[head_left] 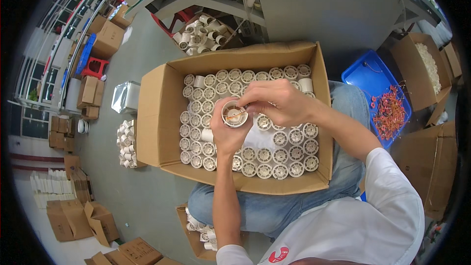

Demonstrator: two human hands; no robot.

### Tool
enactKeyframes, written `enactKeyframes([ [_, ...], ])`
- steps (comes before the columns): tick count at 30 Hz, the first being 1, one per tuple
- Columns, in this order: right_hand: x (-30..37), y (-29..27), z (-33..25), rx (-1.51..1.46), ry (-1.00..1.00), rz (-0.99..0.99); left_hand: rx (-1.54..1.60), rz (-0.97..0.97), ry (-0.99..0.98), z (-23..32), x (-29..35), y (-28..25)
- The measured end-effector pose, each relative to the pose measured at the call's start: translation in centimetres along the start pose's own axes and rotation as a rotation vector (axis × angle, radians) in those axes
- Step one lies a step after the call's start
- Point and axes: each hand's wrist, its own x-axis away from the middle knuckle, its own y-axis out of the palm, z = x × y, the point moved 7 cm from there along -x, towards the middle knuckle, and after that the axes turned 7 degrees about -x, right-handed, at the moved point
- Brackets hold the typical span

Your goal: The recorder is assembling small electronic components by placing them into plastic housings while sitting on the floor of a factory.

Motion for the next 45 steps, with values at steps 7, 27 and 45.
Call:
enactKeyframes([
  [7, 0.1, 0.1, 0.1, 0.040, -0.012, -0.026, -0.009, -0.013, -0.009, 0.2, 0.0, 0.1],
  [27, 0.8, 1.5, 1.3, 0.406, 0.046, 0.005, -0.252, 0.079, 0.156, 0.1, 0.4, 0.3],
  [45, 1.7, 2.7, 4.1, 0.023, 0.342, 0.149, -0.209, 0.123, 0.128, -0.2, 0.7, 0.1],
])
